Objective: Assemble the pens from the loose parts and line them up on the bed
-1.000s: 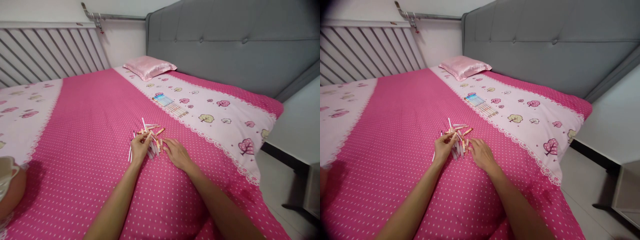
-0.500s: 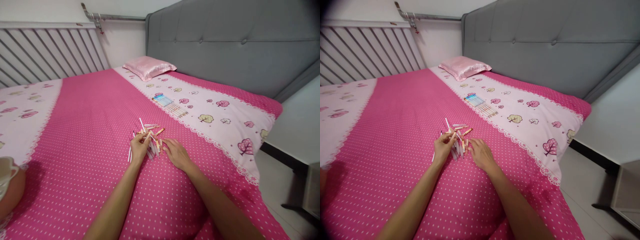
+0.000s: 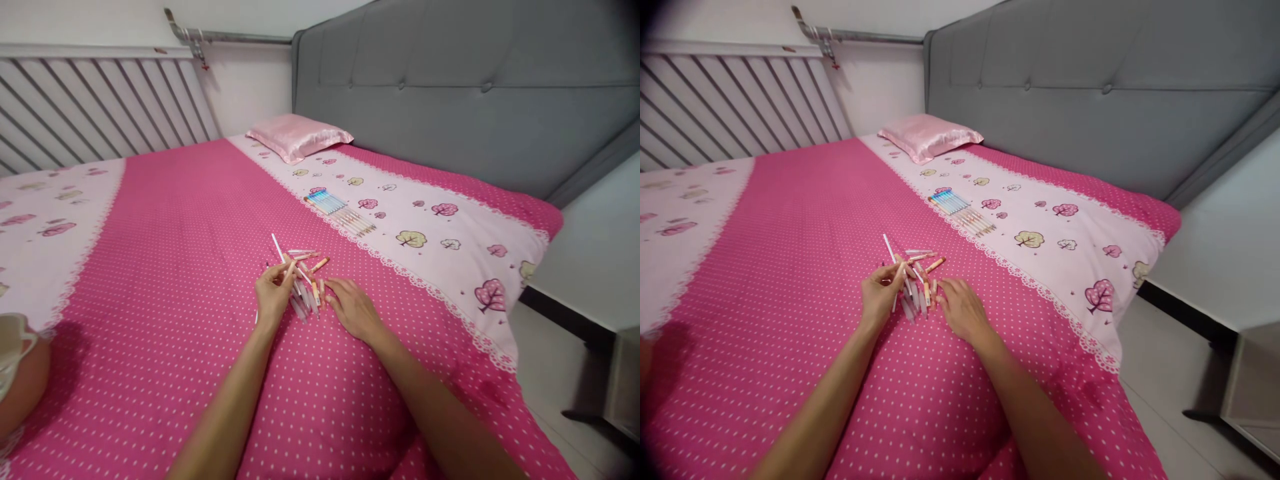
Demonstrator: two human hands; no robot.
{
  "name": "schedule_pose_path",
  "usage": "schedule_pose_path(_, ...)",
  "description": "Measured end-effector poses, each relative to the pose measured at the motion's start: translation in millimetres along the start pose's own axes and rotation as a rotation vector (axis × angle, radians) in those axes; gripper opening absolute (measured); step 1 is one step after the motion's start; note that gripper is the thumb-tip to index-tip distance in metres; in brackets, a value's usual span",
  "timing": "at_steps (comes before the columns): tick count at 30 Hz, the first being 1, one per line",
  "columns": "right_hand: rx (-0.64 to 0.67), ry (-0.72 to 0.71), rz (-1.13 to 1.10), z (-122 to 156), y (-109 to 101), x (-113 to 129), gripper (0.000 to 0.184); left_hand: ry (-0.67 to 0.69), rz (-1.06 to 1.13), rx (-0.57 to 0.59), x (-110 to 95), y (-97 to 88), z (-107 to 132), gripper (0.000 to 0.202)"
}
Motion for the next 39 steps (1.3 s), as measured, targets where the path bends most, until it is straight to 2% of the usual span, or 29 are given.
schedule_pose_path(5,0.009,0.011,-0.015,0,1,0,0.037,0.005,-0.001,-0.059,-15,-14.3,-2,0.032)
schedule_pose_path(8,0.011,0.024,-0.074,-1,0,-1,0.038,0.011,0.016,-0.045,-28,-16.4,1,0.033)
schedule_pose_path(11,-0.028,0.089,-0.237,-3,-3,-4,0.039,0.005,0.051,0.062,-45,-6.4,12,0.029)
schedule_pose_path(13,-0.066,0.147,-0.434,-4,-6,-7,0.04,-0.004,0.072,0.16,-55,5.5,24,0.023)
schedule_pose_path(15,-0.09,0.185,-0.686,-4,-9,-10,0.041,-0.027,0.142,0.342,-61,19.5,37,0.024)
schedule_pose_path(17,-0.091,0.207,-0.924,-4,-12,-11,0.042,-0.082,0.219,0.46,-64,31.3,49,0.024)
schedule_pose_path(19,-0.085,0.235,-1.101,-4,-15,-10,0.043,-0.125,0.259,0.518,-63,39.2,57,0.025)
schedule_pose_path(22,-0.084,0.279,-1.257,-3,-22,-6,0.04,-0.135,0.268,0.538,-60,43.3,61,0.024)
schedule_pose_path(28,-0.113,0.337,-1.408,-1,-30,-3,0.031,-0.171,0.279,0.591,-58,41.0,60,0.027)
schedule_pose_path(32,-0.204,0.359,-1.442,0,-35,-8,0.03,-0.174,0.288,0.589,-56,41.4,60,0.03)
schedule_pose_path(39,-0.482,0.378,-1.368,3,-52,-15,0.066,-0.22,0.255,0.571,-48,42.6,57,0.033)
Point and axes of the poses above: each hand's wrist, its own z-axis away from the middle knuckle, its own y-axis out of the palm, x = y × z, the point moved 1 cm from there along -z, towards the middle knuckle, and after that the axes turned 6 degrees about x, right-handed, at the moved point
